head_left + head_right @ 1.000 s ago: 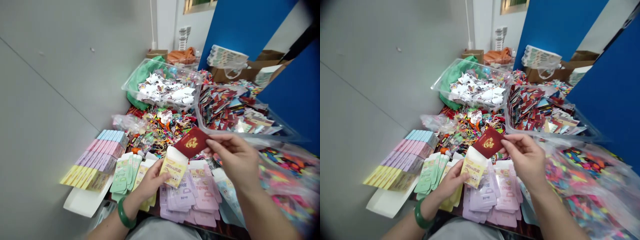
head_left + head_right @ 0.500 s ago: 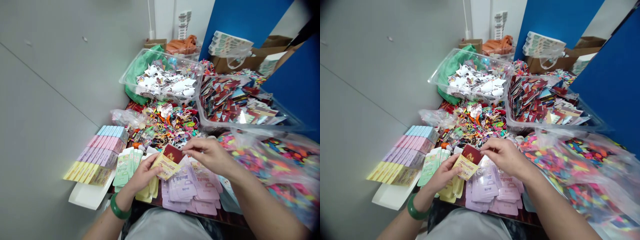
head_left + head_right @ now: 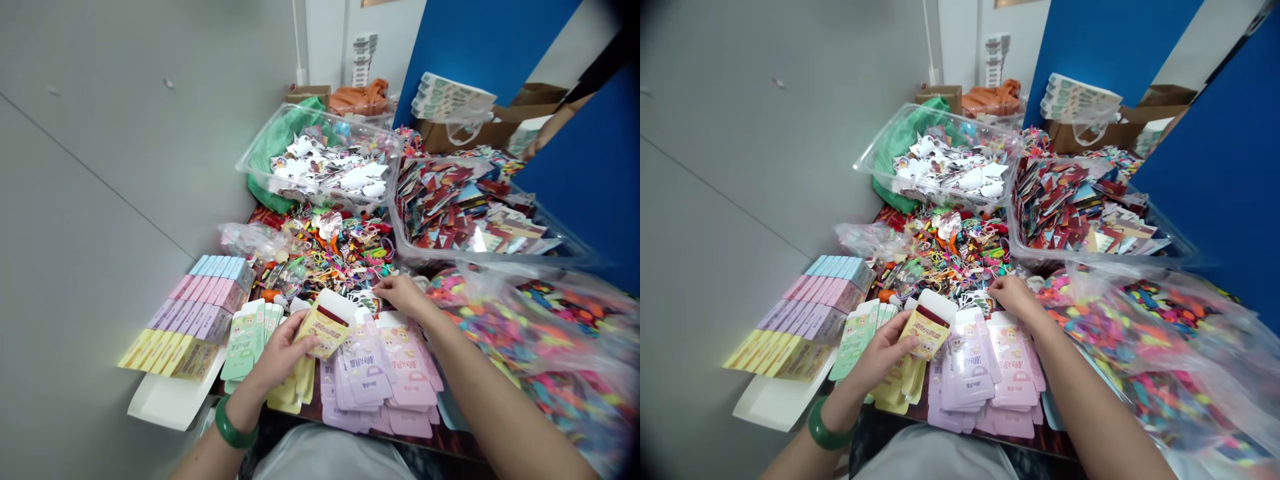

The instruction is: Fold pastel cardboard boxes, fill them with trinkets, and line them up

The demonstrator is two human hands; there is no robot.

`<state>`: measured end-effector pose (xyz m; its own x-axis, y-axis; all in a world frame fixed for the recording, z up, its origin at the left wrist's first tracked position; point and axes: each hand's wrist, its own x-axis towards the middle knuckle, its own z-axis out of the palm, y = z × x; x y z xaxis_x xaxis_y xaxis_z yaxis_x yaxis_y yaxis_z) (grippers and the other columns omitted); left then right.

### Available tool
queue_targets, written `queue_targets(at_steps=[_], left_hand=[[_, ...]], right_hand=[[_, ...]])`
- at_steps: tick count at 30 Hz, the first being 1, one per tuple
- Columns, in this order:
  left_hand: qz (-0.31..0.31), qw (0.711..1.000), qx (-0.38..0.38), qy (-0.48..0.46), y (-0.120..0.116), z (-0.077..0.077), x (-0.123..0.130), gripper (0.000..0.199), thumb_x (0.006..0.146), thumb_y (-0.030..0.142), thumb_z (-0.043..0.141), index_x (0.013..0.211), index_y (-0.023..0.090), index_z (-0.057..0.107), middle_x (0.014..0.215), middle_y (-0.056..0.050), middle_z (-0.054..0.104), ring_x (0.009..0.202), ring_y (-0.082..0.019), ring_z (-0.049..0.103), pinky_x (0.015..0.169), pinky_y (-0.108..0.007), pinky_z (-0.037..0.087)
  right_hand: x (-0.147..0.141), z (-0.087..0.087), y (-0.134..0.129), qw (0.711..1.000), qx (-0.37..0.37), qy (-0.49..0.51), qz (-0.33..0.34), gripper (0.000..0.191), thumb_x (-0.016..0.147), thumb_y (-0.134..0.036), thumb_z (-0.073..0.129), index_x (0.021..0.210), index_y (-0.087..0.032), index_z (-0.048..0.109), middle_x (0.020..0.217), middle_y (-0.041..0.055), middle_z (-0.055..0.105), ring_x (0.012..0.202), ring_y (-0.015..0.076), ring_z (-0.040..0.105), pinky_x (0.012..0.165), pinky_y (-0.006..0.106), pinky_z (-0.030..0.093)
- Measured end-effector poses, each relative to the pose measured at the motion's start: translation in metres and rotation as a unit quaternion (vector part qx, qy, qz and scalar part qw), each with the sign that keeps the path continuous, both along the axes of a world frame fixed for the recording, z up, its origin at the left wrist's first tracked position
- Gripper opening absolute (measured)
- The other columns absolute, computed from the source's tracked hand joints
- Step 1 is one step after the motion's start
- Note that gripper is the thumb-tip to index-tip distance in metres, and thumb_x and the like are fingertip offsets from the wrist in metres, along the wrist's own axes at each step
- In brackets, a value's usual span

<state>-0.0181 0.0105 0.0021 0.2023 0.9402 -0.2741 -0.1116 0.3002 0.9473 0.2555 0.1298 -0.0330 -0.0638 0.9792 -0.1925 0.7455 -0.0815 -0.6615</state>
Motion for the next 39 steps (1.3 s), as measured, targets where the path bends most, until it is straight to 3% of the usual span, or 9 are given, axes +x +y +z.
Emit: queue_targets(at_steps=[5, 11, 14, 19, 24, 30, 34, 37, 39], left_hand=[[0.007, 1.000, -0.002, -0.005, 0.002, 0.000, -0.001, 0.049, 0.074, 0.033, 0.076, 0.119, 0.020, 0.061, 0.115, -0.008, 0.069, 0.102, -0.027, 0.065, 0.084, -0.034, 0.052], [0.009, 1.000, -0.005, -0.018, 0.005, -0.006, 0.003, 0.049, 0.074, 0.032, 0.076, 0.118, 0.019, 0.060, 0.117, -0.009, 0.069, 0.104, -0.026, 0.064, 0.087, -0.036, 0.051], [0.002, 1.000, 0.006, -0.012, 0.006, -0.008, 0.007, 0.047, 0.074, 0.032, 0.076, 0.117, 0.020, 0.061, 0.117, -0.008, 0.069, 0.107, -0.027, 0.063, 0.090, -0.037, 0.050], [-0.006, 1.000, 0.024, -0.004, 0.006, -0.009, 0.009, 0.046, 0.075, 0.031, 0.075, 0.118, 0.021, 0.062, 0.118, -0.007, 0.069, 0.109, -0.027, 0.062, 0.093, -0.036, 0.049], [-0.031, 0.999, 0.041, 0.000, 0.003, -0.012, 0.010, 0.045, 0.079, 0.029, 0.072, 0.122, 0.022, 0.061, 0.118, -0.006, 0.067, 0.112, -0.027, 0.060, 0.094, -0.036, 0.048], [-0.052, 0.997, 0.050, -0.017, 0.002, -0.006, 0.016, 0.044, 0.078, 0.029, 0.073, 0.120, 0.021, 0.062, 0.115, -0.006, 0.068, 0.107, -0.026, 0.061, 0.092, -0.035, 0.049], [-0.050, 0.997, 0.050, -0.030, 0.002, -0.004, 0.018, 0.046, 0.077, 0.032, 0.074, 0.120, 0.021, 0.062, 0.115, -0.006, 0.068, 0.106, -0.026, 0.062, 0.090, -0.035, 0.050], [-0.067, 0.996, 0.029, -0.043, 0.000, -0.005, 0.022, 0.045, 0.077, 0.032, 0.075, 0.119, 0.022, 0.063, 0.115, -0.006, 0.069, 0.105, -0.026, 0.063, 0.089, -0.034, 0.051], [-0.071, 0.996, 0.006, -0.048, -0.002, -0.005, 0.025, 0.046, 0.076, 0.031, 0.076, 0.119, 0.022, 0.062, 0.115, -0.005, 0.069, 0.104, -0.025, 0.063, 0.088, -0.034, 0.051]], right_hand=[[0.010, 0.019, -0.002, 0.999, 0.039, 0.021, -0.032, 0.020, 0.075, -0.033, 0.059, 0.064, -0.018, 0.067, 0.059, 0.0019, 0.064, 0.058, 0.0168, 0.056, 0.055, 0.027, 0.037], [0.014, 0.067, -0.025, 0.979, 0.147, 0.127, -0.060, 0.025, 0.075, -0.044, 0.060, 0.069, -0.019, 0.063, 0.068, 0.0025, 0.063, 0.060, 0.0162, 0.054, 0.056, 0.028, 0.041], [0.010, 0.097, -0.046, 0.962, 0.212, 0.174, -0.010, 0.023, 0.077, -0.042, 0.062, 0.066, -0.021, 0.061, 0.071, 0.0027, 0.061, 0.065, 0.0165, 0.054, 0.056, 0.028, 0.041], [-0.001, 0.130, -0.075, 0.941, 0.300, 0.110, 0.112, 0.014, 0.085, -0.029, 0.059, 0.073, -0.024, 0.062, 0.086, 0.0049, 0.064, 0.080, 0.0197, 0.060, 0.064, 0.030, 0.045], [-0.015, 0.127, -0.081, 0.923, 0.338, 0.033, 0.179, 0.011, 0.087, -0.020, 0.056, 0.080, -0.022, 0.064, 0.092, 0.0057, 0.065, 0.087, 0.0199, 0.061, 0.076, 0.034, 0.047], [-0.037, 0.107, -0.074, 0.935, 0.259, 0.055, 0.236, 0.015, 0.089, -0.019, 0.053, 0.081, -0.021, 0.066, 0.094, 0.0060, 0.066, 0.090, 0.0199, 0.061, 0.079, 0.034, 0.047], [-0.037, 0.095, -0.069, 0.962, 0.184, 0.095, 0.175, 0.012, 0.083, -0.025, 0.062, 0.095, -0.023, 0.061, 0.106, 0.0052, 0.064, 0.095, 0.0213, 0.060, 0.077, 0.033, 0.046], [-0.037, 0.086, -0.065, 0.982, 0.084, 0.098, 0.140, 0.030, 0.073, -0.023, 0.069, 0.099, -0.024, 0.055, 0.095, 0.0007, 0.064, 0.084, 0.0192, 0.060, 0.070, 0.029, 0.044], [-0.041, 0.081, -0.065, 0.983, 0.039, 0.106, 0.147, 0.027, 0.071, -0.017, 0.066, 0.095, -0.022, 0.055, 0.089, -0.0013, 0.064, 0.080, 0.0170, 0.059, 0.068, 0.027, 0.043]])
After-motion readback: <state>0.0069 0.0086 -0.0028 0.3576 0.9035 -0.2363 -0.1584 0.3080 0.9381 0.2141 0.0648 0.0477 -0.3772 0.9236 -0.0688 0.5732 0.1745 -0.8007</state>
